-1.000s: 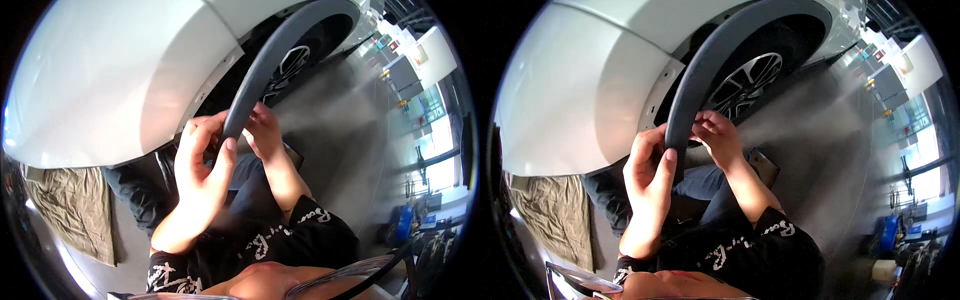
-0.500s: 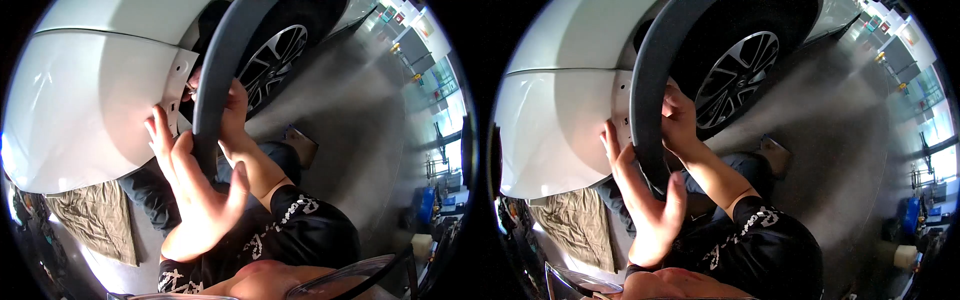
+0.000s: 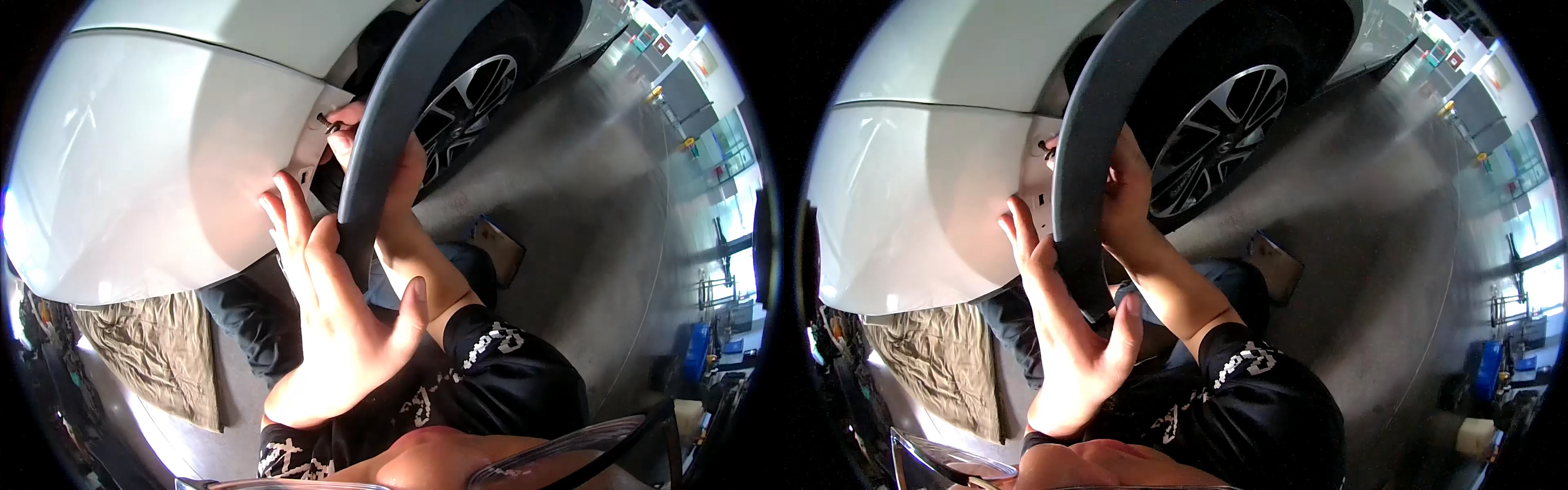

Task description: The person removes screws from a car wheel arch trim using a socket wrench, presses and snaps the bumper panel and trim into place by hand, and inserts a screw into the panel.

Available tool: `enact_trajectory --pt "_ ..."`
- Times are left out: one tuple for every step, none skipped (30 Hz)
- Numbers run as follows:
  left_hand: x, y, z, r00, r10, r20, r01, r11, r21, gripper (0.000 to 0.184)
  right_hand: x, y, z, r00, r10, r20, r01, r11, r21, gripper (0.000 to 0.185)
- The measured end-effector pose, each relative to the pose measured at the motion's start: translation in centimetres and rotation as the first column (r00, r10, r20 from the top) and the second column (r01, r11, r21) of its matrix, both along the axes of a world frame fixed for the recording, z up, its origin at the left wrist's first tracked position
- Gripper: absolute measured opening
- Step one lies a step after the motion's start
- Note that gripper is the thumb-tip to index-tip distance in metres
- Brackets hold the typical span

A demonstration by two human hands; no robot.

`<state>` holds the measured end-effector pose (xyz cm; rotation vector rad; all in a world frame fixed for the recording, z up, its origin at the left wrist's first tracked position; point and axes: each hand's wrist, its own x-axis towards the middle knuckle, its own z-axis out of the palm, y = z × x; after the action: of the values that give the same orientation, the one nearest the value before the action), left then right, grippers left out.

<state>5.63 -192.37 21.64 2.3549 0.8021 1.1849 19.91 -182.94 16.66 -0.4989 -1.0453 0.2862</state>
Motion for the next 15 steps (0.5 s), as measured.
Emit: enact_trajectory --pt "-0.1 0.0 0.0 1.000 -0.006 0.006 0.006 1.000 -0.010 0.078 0.0 -0.1 0.1 1.000 0.014 -0.010 -0.014 1.000 0.000 0.027" --pt "-0.3 -0.1 0.1 1.000 -0.012 0.013 0.012 1.000 -0.020 0.077 0.1 0.0 0.2 0.998 -0.049 0.043 0.049 0.999 -0.001 0.026" --pt "-0.4 -0.1 0.1 1.000 -0.017 0.020 0.018 0.999 -0.030 0.076 0.2 0.1 0.3 0.989 -0.112 0.097 0.113 0.994 0.002 0.025" --pt "-0.3 0.0 -0.2 0.999 -0.008 0.039 0.008 1.000 -0.009 0.071 0.2 0.3 0.3 0.979 -0.152 0.136 0.147 0.988 0.043 0.026" --pt "-0.1 -0.1 -0.3 0.998 -0.023 0.059 0.024 1.000 -0.011 0.071 0.3 0.6 0.2 0.966 -0.192 0.174 0.179 0.980 0.086 0.027" --pt "0.2 -0.3 -0.3 0.996 -0.038 0.079 0.039 0.999 -0.013 0.072 0.3 0.9 0.1 0.950 -0.232 0.209 0.208 0.969 0.131 0.028" --pt "0.4 -0.5 -0.5 0.994 -0.053 0.100 0.055 0.998 -0.014 0.073 0.2 1.4 0.0 0.965 -0.212 0.157 0.179 0.963 0.201 0.031" --pt "0.6 -0.4 -0.7 0.984 -0.087 0.156 0.090 0.996 -0.009 0.071 0.0 2.0 -0.3 0.977 -0.187 0.106 0.152 0.950 0.273 0.034" --pt "0.6 -0.4 -0.7 0.982 -0.094 0.166 0.100 0.994 -0.031 0.072 0.2 2.1 -0.4 0.960 -0.238 0.144 0.189 0.938 0.290 0.038" --pt "0.5 -0.3 -0.8 0.980 -0.102 0.171 0.111 0.993 -0.043 0.073 0.4 2.2 -0.5 0.940 -0.289 0.180 0.224 0.924 0.310 0.041" --pt "0.5 -0.3 -0.9 0.978 -0.110 0.178 0.122 0.991 -0.056 0.074 0.5 2.3 -0.6 0.917 -0.339 0.211 0.259 0.907 0.333 0.045" --pt "0.4 -0.2 -1.0 0.975 -0.118 0.186 0.133 0.989 -0.068 0.075 0.7 2.3 -0.5 0.900 -0.363 0.243 0.273 0.902 0.336 0.045" --pt "0.4 -0.3 -1.0 0.972 -0.128 0.196 0.145 0.986 -0.079 0.076 0.7 1.9 -0.5 0.902 -0.359 0.239 0.282 0.910 0.302 0.043" --pt "0.5 -0.4 -1.0 0.967 -0.142 0.214 0.160 0.984 -0.072 0.077 0.6 1.6 -0.5 0.904 -0.356 0.236 0.291 0.918 0.269 0.042" --pt "0.6 -0.5 -1.0 0.960 -0.156 0.231 0.175 0.982 -0.064 0.079 0.5 1.2 -0.4 0.907 -0.352 0.232 0.299 0.925 0.235 0.041"
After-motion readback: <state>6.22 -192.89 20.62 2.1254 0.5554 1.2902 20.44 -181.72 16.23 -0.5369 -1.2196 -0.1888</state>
